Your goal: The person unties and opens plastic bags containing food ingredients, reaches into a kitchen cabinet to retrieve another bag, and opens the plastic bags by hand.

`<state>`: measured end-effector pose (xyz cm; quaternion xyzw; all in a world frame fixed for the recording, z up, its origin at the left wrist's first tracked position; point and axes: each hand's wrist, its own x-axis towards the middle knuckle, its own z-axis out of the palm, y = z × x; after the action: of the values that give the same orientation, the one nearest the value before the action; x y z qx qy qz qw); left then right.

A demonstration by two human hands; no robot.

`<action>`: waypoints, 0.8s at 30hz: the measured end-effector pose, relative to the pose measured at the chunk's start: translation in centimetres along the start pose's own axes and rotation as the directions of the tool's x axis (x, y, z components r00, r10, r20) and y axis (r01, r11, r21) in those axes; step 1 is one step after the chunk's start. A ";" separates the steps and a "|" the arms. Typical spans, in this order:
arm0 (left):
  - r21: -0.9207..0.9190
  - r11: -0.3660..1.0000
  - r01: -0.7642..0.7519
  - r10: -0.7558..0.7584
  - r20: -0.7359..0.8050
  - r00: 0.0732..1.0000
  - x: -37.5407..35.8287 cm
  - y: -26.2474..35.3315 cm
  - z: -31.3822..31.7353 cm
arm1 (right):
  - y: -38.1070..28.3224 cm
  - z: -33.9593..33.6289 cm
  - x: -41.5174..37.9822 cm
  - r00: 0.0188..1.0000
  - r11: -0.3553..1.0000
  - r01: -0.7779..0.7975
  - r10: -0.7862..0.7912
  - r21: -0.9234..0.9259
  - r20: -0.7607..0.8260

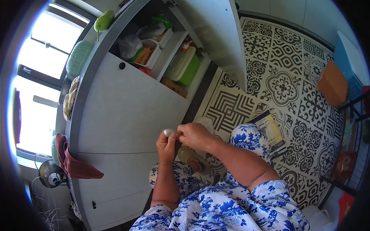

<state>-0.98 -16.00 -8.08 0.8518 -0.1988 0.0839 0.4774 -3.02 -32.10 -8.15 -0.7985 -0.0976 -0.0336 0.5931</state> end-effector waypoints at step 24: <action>-0.809 0.418 0.414 -0.359 0.271 0.893 -0.5 -0.9 -0.1 | -1.1 -2.7 0.3 0.962 0.884 -0.033 0.153 0.466 -0.224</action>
<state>-1.10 -15.36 -8.88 0.5318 -0.0264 -0.1599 0.8312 -2.76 -34.29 -6.25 -0.6290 0.0128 -0.0832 0.7728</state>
